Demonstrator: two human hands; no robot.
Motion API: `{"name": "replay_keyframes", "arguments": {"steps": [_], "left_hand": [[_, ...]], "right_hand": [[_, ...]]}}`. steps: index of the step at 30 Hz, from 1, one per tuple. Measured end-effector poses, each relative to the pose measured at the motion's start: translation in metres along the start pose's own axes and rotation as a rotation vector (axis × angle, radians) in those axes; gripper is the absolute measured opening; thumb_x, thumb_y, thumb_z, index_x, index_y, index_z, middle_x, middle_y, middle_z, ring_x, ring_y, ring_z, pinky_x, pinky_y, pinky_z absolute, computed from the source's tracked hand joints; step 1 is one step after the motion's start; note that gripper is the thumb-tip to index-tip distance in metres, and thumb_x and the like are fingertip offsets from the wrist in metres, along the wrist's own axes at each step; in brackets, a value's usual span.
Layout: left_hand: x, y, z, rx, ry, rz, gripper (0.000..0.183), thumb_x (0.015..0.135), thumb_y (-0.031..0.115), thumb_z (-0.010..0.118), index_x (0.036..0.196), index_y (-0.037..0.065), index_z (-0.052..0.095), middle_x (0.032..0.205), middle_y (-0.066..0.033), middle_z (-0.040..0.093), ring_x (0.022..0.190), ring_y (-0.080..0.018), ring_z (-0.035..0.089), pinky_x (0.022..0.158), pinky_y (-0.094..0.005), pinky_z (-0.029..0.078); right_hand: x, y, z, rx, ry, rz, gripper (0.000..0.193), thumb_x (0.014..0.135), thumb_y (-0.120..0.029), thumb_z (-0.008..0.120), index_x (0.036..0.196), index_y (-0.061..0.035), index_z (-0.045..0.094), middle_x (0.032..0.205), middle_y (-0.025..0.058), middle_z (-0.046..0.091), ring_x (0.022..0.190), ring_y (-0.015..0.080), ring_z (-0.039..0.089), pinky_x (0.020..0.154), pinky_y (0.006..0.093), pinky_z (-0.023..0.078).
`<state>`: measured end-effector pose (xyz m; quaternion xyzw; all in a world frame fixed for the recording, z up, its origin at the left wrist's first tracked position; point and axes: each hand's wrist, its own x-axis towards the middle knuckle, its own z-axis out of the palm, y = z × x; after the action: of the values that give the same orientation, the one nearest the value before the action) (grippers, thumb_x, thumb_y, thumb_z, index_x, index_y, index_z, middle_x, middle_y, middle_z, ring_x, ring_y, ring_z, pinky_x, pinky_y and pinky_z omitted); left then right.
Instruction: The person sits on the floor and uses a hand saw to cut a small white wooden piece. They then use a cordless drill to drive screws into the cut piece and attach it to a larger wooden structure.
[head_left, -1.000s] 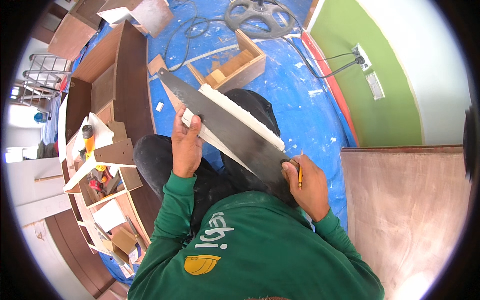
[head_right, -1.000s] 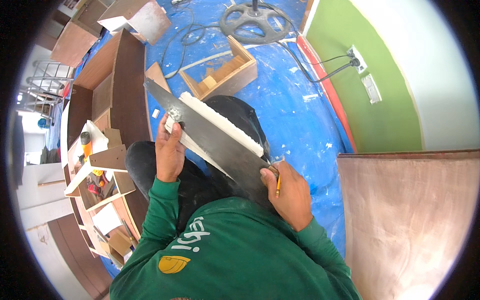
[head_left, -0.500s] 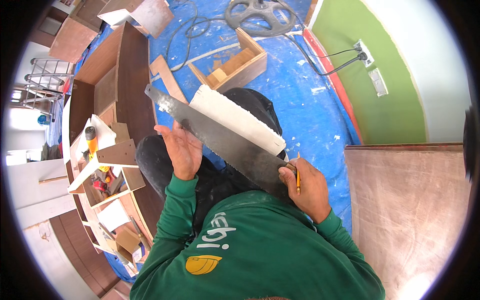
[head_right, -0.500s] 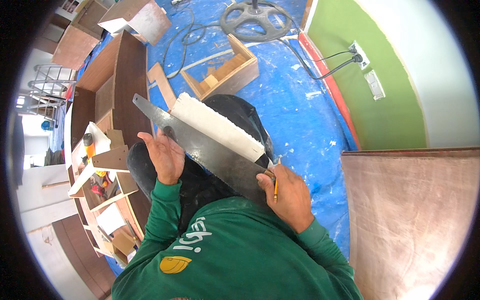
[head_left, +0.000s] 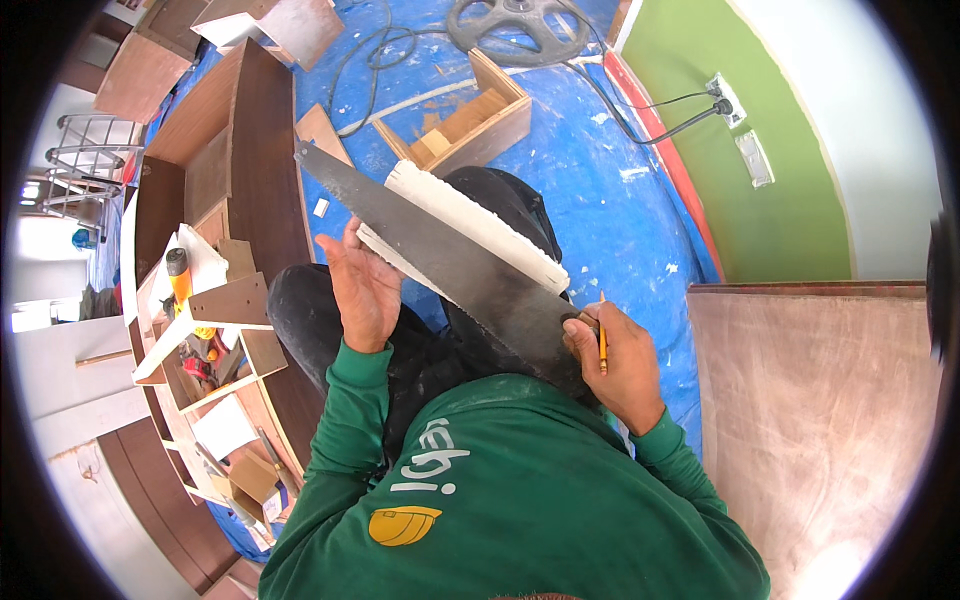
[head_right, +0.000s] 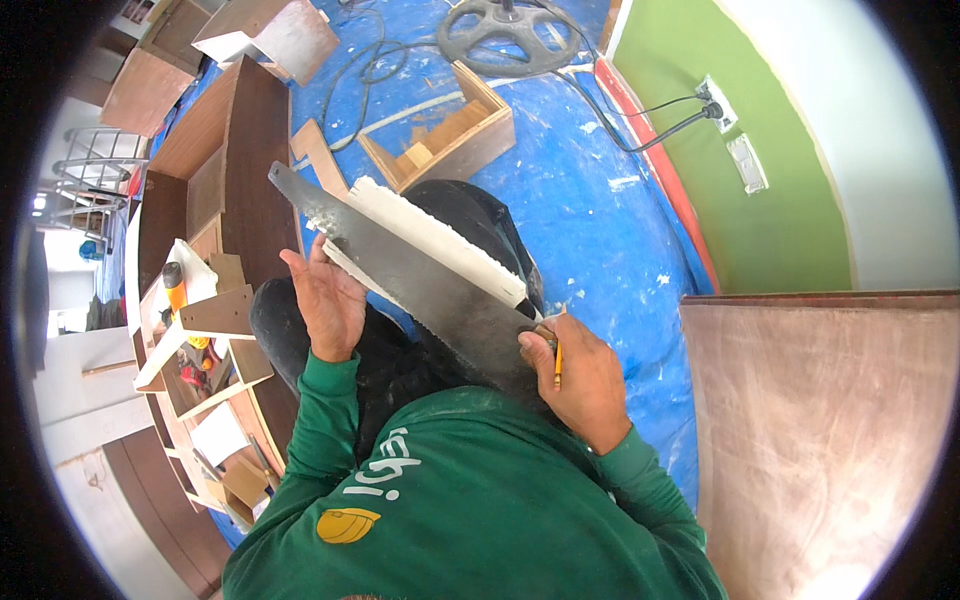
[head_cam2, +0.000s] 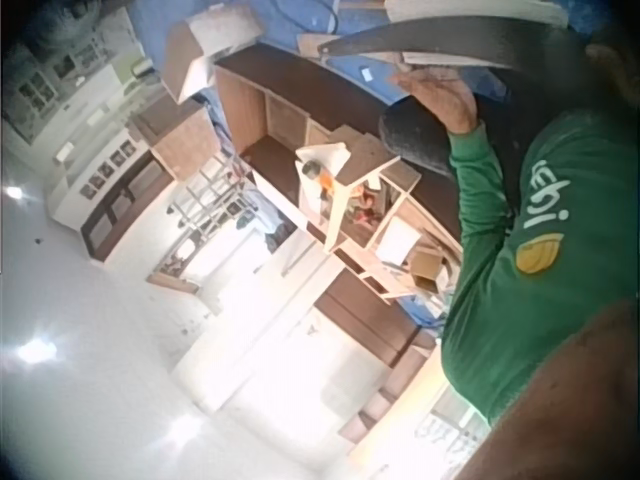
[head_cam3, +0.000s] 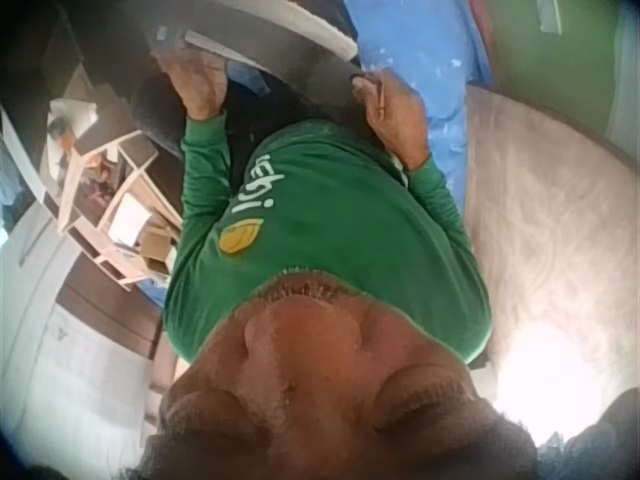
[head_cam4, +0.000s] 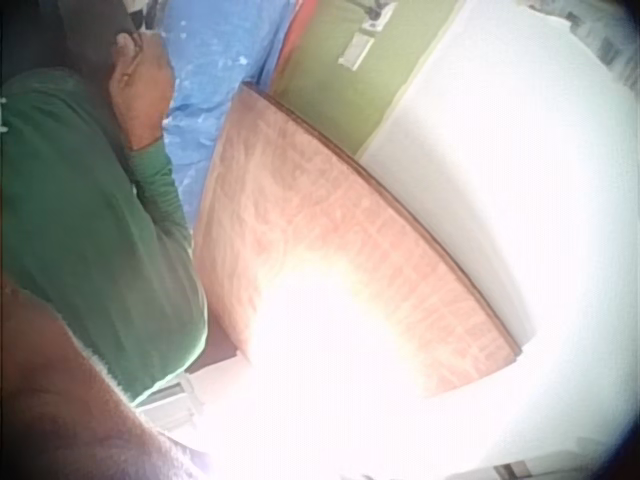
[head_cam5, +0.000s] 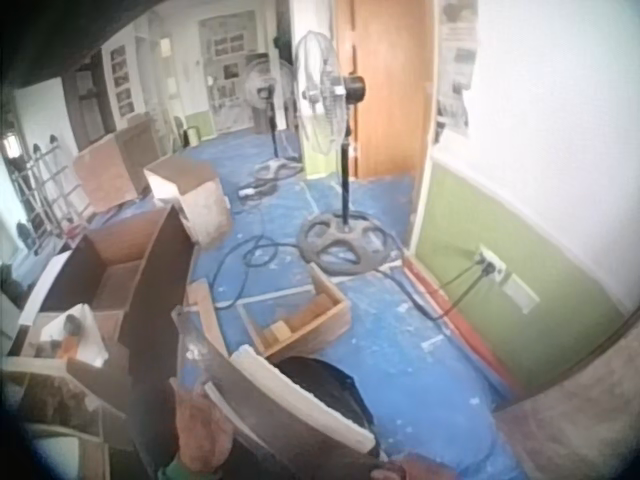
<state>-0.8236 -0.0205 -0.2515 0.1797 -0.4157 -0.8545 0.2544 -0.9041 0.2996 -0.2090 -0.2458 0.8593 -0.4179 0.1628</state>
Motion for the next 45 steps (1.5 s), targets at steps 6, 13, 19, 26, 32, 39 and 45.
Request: {"name": "replay_keyframes", "arguments": {"steps": [6,13,19,26,32,39,45], "left_hand": [[0.001,-0.002,-0.005,0.072,-0.041,0.017,0.082,0.11,0.071,0.038,0.155,0.002,0.043,0.154,-0.0165,0.056,0.142,-0.0299,0.056,0.119,-0.0494,0.046],[0.001,0.005,0.003,0.02,-0.033,-0.005,0.088,0.11,0.072,0.037,0.161,0.0,0.037,0.154,-0.0169,0.055,0.139,-0.0293,0.059,0.114,-0.0506,0.051],[-0.001,0.006,0.007,-0.021,-0.022,-0.011,0.087,0.111,0.07,0.04,0.162,0.0,0.037,0.153,-0.0159,0.056,0.137,-0.028,0.061,0.113,-0.0501,0.052],[0.0,0.011,0.001,-0.062,-0.057,-0.025,0.066,0.114,0.041,0.051,0.164,0.002,0.035,0.152,-0.0141,0.055,0.138,-0.0259,0.059,0.115,-0.0472,0.05],[0.001,0.004,-0.002,-0.013,0.008,0.007,0.075,0.099,-0.001,0.065,0.166,0.001,0.031,0.148,-0.0138,0.058,0.135,-0.0257,0.061,0.114,-0.0445,0.052],[0.004,0.008,0.001,-0.041,0.009,-0.006,0.077,0.097,-0.004,0.068,0.165,0.0,0.031,0.144,-0.0145,0.061,0.133,-0.0251,0.063,0.113,-0.043,0.053],[0.01,0.006,0.003,-0.039,-0.005,0.003,0.077,0.099,-0.002,0.068,0.165,-0.001,0.03,0.14,-0.015,0.065,0.13,-0.0241,0.066,0.112,-0.0416,0.054]], "right_hand": [[0.0,-0.003,0.003,-0.046,0.0,-0.016,0.025,0.104,-0.025,0.073,0.104,-0.0006,0.066,0.089,0.0195,0.073,0.081,0.0417,0.072,0.071,0.0475,0.055],[-0.002,0.009,0.012,-0.008,-0.008,0.049,0.024,0.105,-0.023,0.07,0.102,0.0005,0.065,0.085,0.021,0.072,0.076,0.0411,0.072,0.069,0.0455,0.055],[-0.002,0.005,0.01,-0.038,0.003,0.041,0.022,0.106,-0.02,0.069,0.1,0.0009,0.065,0.083,0.0214,0.071,0.075,0.0384,0.072,0.07,0.0437,0.054],[-0.001,0.012,0.016,0.065,0.024,0.052,0.025,0.11,-0.021,0.066,0.099,0.0011,0.065,0.074,0.0113,0.068,0.062,0.0206,0.065,0.061,0.0348,0.051],[0.01,0.007,-0.001,0.391,0.162,0.159,0.028,0.114,-0.025,0.061,0.098,-0.0019,0.064,0.07,0.0,0.059,0.056,0.0061,0.052,0.051,0.0257,0.042],[0.02,0.019,-0.016,0.303,0.233,0.106,0.03,0.114,-0.025,0.059,0.096,-0.0017,0.063,0.069,-0.0005,0.057,0.055,0.0057,0.049,0.049,0.0259,0.039],[0.019,0.036,-0.013,0.313,0.259,0.09,0.031,0.114,-0.026,0.059,0.095,-0.0015,0.063,0.067,-0.0012,0.055,0.055,0.0054,0.047,0.05,0.0258,0.037]]}}
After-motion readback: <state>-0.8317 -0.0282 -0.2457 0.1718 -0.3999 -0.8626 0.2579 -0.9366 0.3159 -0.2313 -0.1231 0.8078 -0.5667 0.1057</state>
